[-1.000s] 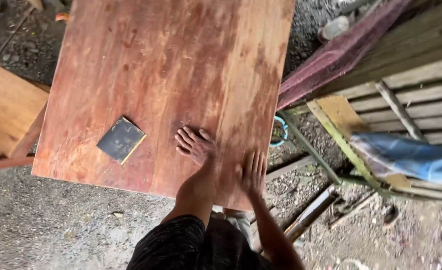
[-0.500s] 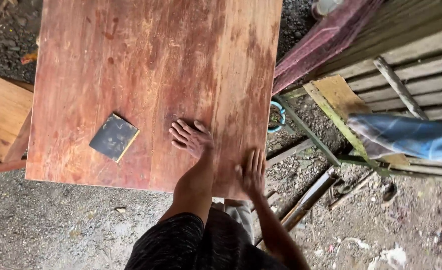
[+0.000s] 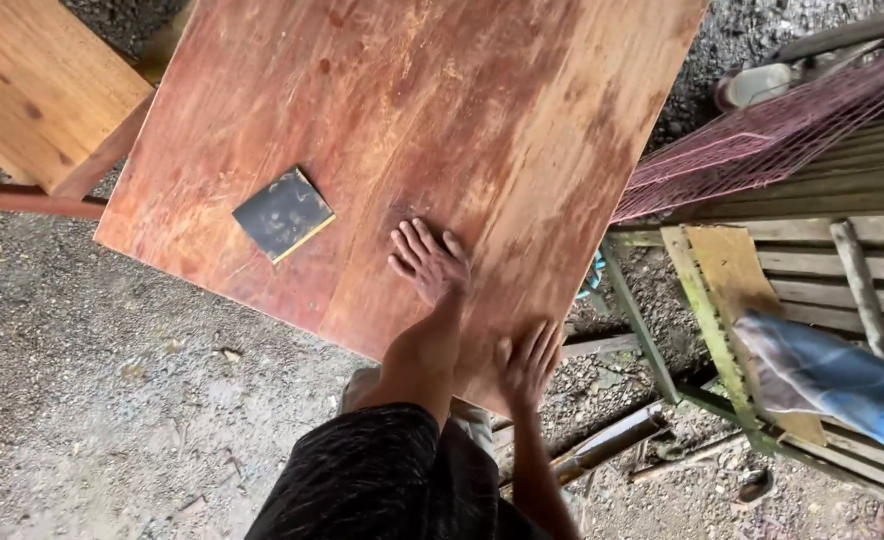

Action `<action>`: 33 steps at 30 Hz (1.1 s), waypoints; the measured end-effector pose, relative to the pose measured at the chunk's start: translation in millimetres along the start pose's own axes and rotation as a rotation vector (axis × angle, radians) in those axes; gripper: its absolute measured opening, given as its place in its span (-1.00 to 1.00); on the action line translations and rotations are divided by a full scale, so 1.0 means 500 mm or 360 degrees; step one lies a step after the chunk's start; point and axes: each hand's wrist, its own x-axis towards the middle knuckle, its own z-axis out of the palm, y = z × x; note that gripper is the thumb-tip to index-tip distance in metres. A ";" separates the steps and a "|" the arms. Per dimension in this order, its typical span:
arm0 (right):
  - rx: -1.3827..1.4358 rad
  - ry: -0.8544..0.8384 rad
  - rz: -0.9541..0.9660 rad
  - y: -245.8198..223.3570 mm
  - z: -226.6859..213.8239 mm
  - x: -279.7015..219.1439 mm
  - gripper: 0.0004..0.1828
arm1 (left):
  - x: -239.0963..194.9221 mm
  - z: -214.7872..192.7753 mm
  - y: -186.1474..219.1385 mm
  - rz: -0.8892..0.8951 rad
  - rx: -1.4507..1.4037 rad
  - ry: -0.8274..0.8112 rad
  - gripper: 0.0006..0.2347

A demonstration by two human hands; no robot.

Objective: The person sands a large wooden board using a sanding block. They move the block back and forth across the surface, focusing on different sections of the board. The person occasionally pauses to wipe the surface with their hand.

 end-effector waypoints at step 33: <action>0.0158 -0.0524 0.0056 0.023 -0.008 -0.008 -0.16 | 0.004 0.034 -0.014 0.0155 -0.0021 0.0435 -0.44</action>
